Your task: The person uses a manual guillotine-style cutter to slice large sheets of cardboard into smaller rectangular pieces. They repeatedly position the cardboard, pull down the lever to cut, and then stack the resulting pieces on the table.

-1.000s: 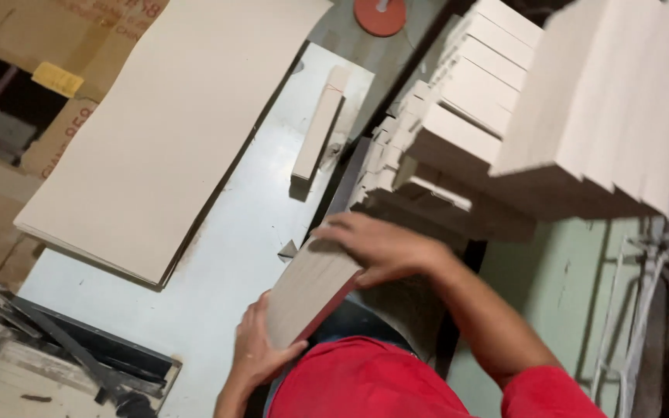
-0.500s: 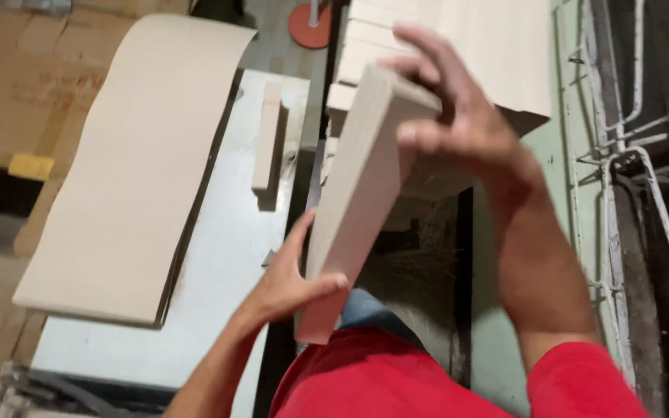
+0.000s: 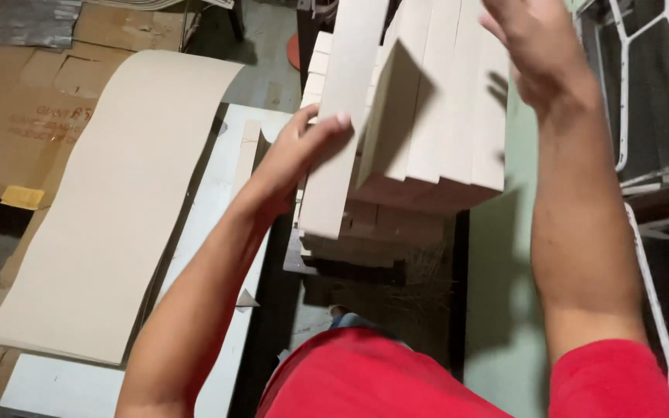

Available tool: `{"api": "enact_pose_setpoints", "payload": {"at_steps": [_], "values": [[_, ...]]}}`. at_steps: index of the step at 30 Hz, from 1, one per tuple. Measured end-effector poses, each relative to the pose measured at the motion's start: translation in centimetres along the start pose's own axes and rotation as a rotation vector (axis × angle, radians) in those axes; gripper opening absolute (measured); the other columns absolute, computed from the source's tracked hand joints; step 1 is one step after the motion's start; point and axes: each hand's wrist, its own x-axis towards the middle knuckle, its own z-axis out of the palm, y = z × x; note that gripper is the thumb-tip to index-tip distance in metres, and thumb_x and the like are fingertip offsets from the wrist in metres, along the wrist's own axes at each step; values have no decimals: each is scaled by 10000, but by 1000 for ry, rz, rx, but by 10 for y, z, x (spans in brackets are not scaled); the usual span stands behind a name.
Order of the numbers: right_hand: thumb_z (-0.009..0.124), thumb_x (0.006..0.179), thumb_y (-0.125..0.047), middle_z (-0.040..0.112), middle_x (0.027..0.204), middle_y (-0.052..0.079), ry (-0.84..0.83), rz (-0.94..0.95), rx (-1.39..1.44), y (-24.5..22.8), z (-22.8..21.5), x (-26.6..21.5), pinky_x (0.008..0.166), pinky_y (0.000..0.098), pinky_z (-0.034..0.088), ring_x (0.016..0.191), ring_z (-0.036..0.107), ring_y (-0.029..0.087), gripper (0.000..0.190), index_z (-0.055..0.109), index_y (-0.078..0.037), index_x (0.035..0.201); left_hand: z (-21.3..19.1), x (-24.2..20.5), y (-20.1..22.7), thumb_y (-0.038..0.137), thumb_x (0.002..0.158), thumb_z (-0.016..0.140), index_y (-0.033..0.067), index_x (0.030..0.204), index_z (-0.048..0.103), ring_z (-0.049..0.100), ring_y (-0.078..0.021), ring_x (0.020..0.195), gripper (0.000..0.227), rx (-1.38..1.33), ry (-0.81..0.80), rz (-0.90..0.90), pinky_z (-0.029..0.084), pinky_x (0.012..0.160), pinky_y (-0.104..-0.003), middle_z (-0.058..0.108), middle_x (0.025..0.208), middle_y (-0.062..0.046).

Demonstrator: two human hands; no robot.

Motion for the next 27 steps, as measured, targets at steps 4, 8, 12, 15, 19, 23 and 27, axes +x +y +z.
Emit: {"api": "enact_pose_setpoints", "payload": {"at_steps": [4,8,12,15,19,23,27], "values": [[585,1021,-662,406,1601,153,78,61,-69,2,-26,-22,1157,625,332,1511,358,349,788,337,-116,1532,12,41,14,641,681,527,68,1463,506,483,-128,1476,970,104,-42,-47,240,1232,-439,529,1579,-36],[600,1011,-653,381,1493,165,165,132,-47,45,-56,-35,1155,581,380,1458,411,308,815,362,-58,1513,17,67,12,602,753,549,26,1497,457,435,-168,1496,945,89,-113,-25,265,1249,-345,463,1603,-89],[602,1021,-566,453,1504,220,192,235,6,73,-67,-42,1149,531,410,1453,420,333,754,353,-51,1513,27,71,21,555,796,500,98,1534,435,342,-143,1539,870,103,-73,-142,168,1268,-370,412,1648,-18],[593,1030,-486,470,1494,190,210,295,25,79,-64,-43,1142,503,429,1429,444,298,648,392,-82,1495,33,72,26,570,792,476,120,1541,435,311,-153,1554,874,164,-71,-182,152,1265,-404,395,1660,-1],[576,1033,-355,460,1510,154,236,411,41,80,-54,-41,1155,459,429,1422,450,259,532,424,-97,1473,39,73,28,576,781,460,140,1530,463,327,-139,1553,867,210,-66,-231,169,1262,-434,423,1650,26],[591,1014,-354,451,1486,112,233,445,64,99,-48,-38,1145,432,416,1335,453,220,532,466,-123,1476,38,87,14,562,783,499,85,1525,448,349,-157,1540,884,152,-103,-204,181,1266,-367,420,1642,-33],[610,959,-564,266,1636,244,256,455,168,117,-38,-39,1206,440,269,1527,270,304,778,299,-179,1559,39,87,17,568,790,470,138,1528,462,307,-123,1554,854,168,-100,-233,149,1273,-367,408,1653,23]]}}
